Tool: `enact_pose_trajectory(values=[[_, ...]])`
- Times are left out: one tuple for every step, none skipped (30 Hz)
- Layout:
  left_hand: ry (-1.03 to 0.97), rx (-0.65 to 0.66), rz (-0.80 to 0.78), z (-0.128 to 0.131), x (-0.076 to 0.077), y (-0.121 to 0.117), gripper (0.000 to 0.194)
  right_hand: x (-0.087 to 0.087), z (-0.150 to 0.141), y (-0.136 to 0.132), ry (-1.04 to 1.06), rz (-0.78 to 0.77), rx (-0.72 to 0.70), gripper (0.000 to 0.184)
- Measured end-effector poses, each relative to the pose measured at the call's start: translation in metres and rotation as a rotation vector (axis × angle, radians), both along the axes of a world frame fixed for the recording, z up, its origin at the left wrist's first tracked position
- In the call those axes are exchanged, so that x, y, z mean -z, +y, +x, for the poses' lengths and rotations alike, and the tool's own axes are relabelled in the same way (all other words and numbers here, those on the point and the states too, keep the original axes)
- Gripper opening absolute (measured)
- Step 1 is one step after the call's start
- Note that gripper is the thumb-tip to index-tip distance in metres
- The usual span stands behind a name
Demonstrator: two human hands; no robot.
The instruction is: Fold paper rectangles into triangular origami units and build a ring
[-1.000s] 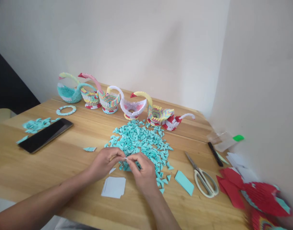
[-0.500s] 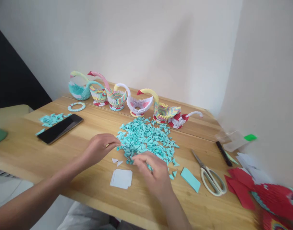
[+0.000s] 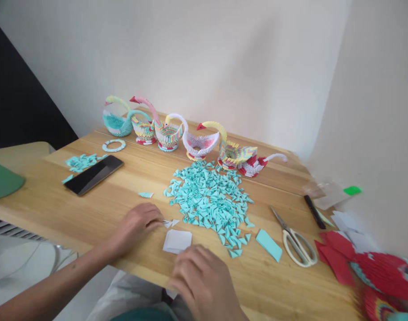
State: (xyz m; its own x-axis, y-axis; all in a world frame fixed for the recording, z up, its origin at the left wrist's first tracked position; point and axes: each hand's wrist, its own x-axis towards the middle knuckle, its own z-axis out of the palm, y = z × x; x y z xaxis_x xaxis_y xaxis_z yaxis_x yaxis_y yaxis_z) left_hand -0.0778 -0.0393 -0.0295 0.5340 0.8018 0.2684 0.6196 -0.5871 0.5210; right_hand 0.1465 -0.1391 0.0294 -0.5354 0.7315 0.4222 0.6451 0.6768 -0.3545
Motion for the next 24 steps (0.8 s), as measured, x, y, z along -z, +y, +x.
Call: enact_pose_trajectory(values=[[-0.003,0.01,0.007,-0.001,0.0,0.0,0.021,0.009,-0.001,0.008,-0.045,0.035,0.061,0.017],[-0.003,0.016,0.017,-0.001,0.001,0.0,0.022,0.018,-0.002,0.015,-0.098,0.051,0.122,0.015],[-0.004,0.016,0.029,-0.001,0.001,0.0,0.022,0.027,-0.002,0.02,-0.148,0.052,0.16,0.015],[-0.005,0.015,0.039,-0.001,0.0,0.0,0.023,0.034,-0.002,0.024,-0.195,0.051,0.178,0.018],[-0.007,0.013,0.048,-0.001,-0.001,0.0,0.024,0.04,-0.002,0.026,-0.213,0.053,0.195,0.019],[-0.006,0.012,0.054,-0.001,-0.001,0.0,0.025,0.044,-0.001,0.027,-0.222,0.045,0.21,0.02],[-0.003,0.014,0.056,0.0,-0.002,0.0,0.025,0.047,-0.001,0.027,-0.22,0.038,0.217,0.02],[0.003,0.017,0.054,0.0,-0.003,0.0,0.025,0.049,-0.001,0.027,-0.211,0.032,0.221,0.019],[0.009,0.019,0.051,0.0,-0.003,0.0,0.024,0.051,-0.001,0.026,-0.201,0.028,0.219,0.018],[0.015,0.02,0.047,0.0,-0.003,0.0,0.024,0.052,-0.002,0.026,-0.193,0.028,0.214,0.018],[0.021,0.019,0.044,0.0,-0.003,0.0,0.025,0.054,-0.002,0.025,-0.186,0.032,0.209,0.018],[0.027,0.017,0.042,0.0,-0.002,0.0,0.025,0.056,-0.003,0.025,-0.183,0.039,0.207,0.018],[0.034,0.012,0.042,0.0,-0.001,0.0,0.026,0.057,-0.003,0.025,-0.184,0.052,0.201,0.018],[0.044,0.005,0.042,0.0,0.0,0.0,0.026,0.059,-0.004,0.024,-0.187,0.07,0.195,0.019],[0.057,-0.003,0.042,0.0,0.001,0.0,0.027,0.06,-0.004,0.024,-0.189,0.087,0.188,0.019],[0.071,-0.011,0.042,0.001,0.002,-0.001,0.027,0.061,-0.004,0.024,-0.189,0.099,0.181,0.02],[0.083,-0.018,0.042,0.001,0.002,-0.001,0.028,0.061,-0.004,0.024,-0.184,0.105,0.175,0.02],[0.091,-0.025,0.043,0.001,0.002,-0.001,0.028,0.061,-0.004,0.024,-0.174,0.103,0.173,0.02],[0.095,-0.029,0.044,0.001,0.002,-0.001,0.028,0.06,-0.004,0.024,-0.159,0.096,0.173,0.019],[0.096,-0.03,0.043,0.001,0.002,-0.001,0.027,0.06,-0.003,0.023,-0.142,0.087,0.175,0.019],[0.095,-0.03,0.041,0.001,0.001,-0.001,0.027,0.059,-0.003,0.023,-0.124,0.08,0.175,0.018],[0.092,-0.03,0.037,0.001,0.001,-0.001,0.026,0.059,-0.003,0.023,-0.106,0.078,0.178,0.018],[0.089,-0.03,0.034,0.001,0.0,-0.001,0.025,0.059,-0.003,0.023,-0.089,0.077,0.18,0.018],[0.083,-0.031,0.033,0.001,0.0,0.0,0.024,0.059,-0.002,0.023,-0.073,0.077,0.184,0.018]])
